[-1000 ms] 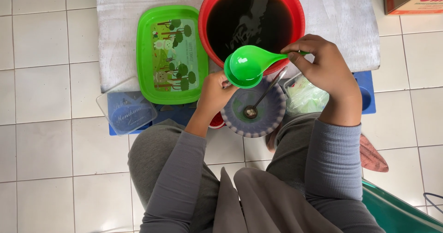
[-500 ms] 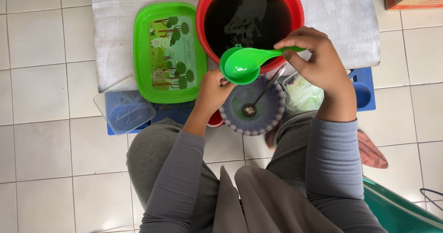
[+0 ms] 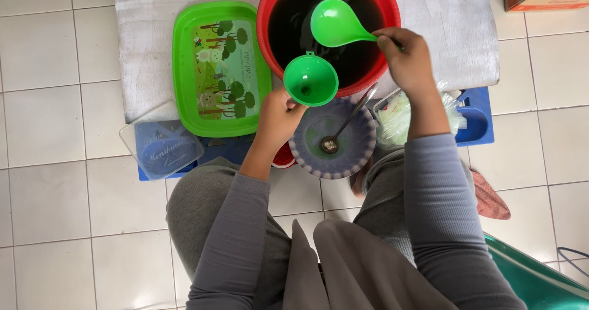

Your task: The person fills small plastic bags with a dark liquid using a funnel and a ladle, then ties the bags closed by hand.

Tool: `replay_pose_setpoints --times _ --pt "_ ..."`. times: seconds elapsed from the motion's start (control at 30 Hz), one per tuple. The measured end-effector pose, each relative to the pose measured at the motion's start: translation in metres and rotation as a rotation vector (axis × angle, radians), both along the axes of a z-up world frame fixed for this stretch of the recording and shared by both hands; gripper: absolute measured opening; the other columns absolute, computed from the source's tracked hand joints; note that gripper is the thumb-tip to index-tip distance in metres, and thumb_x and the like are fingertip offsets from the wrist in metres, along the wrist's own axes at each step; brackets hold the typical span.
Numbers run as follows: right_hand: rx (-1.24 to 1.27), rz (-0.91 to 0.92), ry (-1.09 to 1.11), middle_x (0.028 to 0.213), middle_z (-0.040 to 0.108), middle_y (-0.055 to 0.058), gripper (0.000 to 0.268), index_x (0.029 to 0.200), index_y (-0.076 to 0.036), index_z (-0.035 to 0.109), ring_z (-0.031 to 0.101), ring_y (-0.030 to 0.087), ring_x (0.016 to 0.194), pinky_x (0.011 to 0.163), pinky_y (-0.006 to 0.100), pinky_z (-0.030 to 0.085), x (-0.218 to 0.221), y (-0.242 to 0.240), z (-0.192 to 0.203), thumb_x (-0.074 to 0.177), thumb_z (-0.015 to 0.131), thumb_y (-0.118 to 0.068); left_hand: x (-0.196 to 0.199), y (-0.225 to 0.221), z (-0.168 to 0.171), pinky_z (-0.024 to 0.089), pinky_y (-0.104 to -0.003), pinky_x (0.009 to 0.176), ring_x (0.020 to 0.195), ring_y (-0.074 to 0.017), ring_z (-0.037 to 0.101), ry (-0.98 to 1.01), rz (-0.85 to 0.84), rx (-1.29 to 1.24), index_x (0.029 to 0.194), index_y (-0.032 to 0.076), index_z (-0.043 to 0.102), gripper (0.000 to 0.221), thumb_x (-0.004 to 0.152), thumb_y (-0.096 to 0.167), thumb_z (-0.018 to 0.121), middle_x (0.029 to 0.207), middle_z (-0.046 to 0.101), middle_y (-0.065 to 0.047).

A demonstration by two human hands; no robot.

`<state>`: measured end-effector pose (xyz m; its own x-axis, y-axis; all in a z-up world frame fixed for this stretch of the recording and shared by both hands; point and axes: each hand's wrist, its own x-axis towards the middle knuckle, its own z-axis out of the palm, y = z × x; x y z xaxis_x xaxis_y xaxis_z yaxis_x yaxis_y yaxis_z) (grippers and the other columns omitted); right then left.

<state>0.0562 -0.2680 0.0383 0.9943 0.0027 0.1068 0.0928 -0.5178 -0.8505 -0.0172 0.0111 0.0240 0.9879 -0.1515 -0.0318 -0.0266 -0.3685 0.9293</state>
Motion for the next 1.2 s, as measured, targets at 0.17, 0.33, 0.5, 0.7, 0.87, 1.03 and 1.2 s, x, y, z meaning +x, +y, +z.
replay_pose_setpoints --times 0.17,0.33,0.5,0.7,0.87,1.03,1.2 --pt "-0.486 -0.131 0.097 0.108 0.073 0.011 0.024 0.116 -0.019 0.076 0.069 0.032 0.103 0.09 0.049 0.051 0.036 -0.013 -0.123 0.103 0.056 -0.022 0.002 0.006 -0.018 0.058 -0.046 0.079 0.103 -0.0314 0.07 -0.02 0.016 -0.068 0.112 0.011 0.072 0.017 0.096 0.017 0.072 0.107 0.077 -0.007" --pt "-0.811 -0.179 0.365 0.112 0.067 0.01 0.024 0.122 -0.027 0.073 0.062 0.033 0.115 0.095 0.055 0.043 0.034 0.001 -0.173 0.108 0.053 -0.029 0.004 0.01 -0.016 0.056 -0.057 0.089 0.121 -0.0426 0.064 -0.031 0.019 -0.077 0.125 0.009 0.07 0.026 0.099 0.012 0.068 0.119 0.075 -0.016" --pt "-0.858 -0.086 0.454 0.128 0.059 0.012 0.03 0.134 -0.022 0.066 0.05 0.033 0.126 0.103 0.051 0.034 0.018 0.016 -0.19 0.112 0.046 -0.024 0.007 0.01 -0.026 0.059 -0.052 0.086 0.117 -0.0436 0.065 -0.074 0.01 -0.06 0.118 0.007 0.071 0.021 0.099 0.012 0.07 0.112 0.076 -0.017" --pt "-0.696 -0.068 0.465 0.117 0.063 0.013 0.031 0.128 -0.025 0.07 0.058 0.036 0.117 0.095 0.056 0.04 0.033 0.006 -0.227 0.111 0.044 -0.024 0.014 0.016 -0.043 0.06 -0.05 0.084 0.118 -0.0382 0.067 -0.092 0.011 -0.072 0.119 0.009 0.072 0.02 0.101 0.017 0.068 0.112 0.077 -0.012" --pt "-0.416 -0.083 0.511 0.108 0.073 0.009 0.032 0.125 -0.029 0.073 0.066 0.032 0.114 0.095 0.048 0.047 0.044 -0.009 -0.217 0.108 0.046 -0.027 0.01 0.018 -0.029 0.059 -0.051 0.086 0.114 -0.0343 0.07 -0.069 0.033 -0.073 0.115 0.01 0.072 0.017 0.099 0.015 0.068 0.108 0.077 -0.009" --pt "-0.318 -0.102 0.456 0.099 0.076 0.002 0.032 0.127 -0.03 0.072 0.069 0.025 0.108 0.091 0.043 0.052 0.051 -0.017 -0.174 0.105 0.048 -0.028 0.007 0.023 -0.027 0.058 -0.053 0.086 0.112 -0.0358 0.07 -0.05 0.044 -0.07 0.114 0.01 0.073 0.017 0.098 0.012 0.069 0.105 0.077 -0.01" --pt "-0.294 -0.054 0.29 0.103 0.074 0.007 0.035 0.13 -0.021 0.071 0.066 0.031 0.11 0.092 0.047 0.05 0.031 -0.017 -0.076 0.107 0.045 -0.02 0.001 0.025 -0.02 0.057 -0.055 0.087 0.116 -0.0415 0.067 -0.052 0.019 -0.058 0.117 0.007 0.071 0.019 0.099 0.013 0.069 0.112 0.076 -0.015"
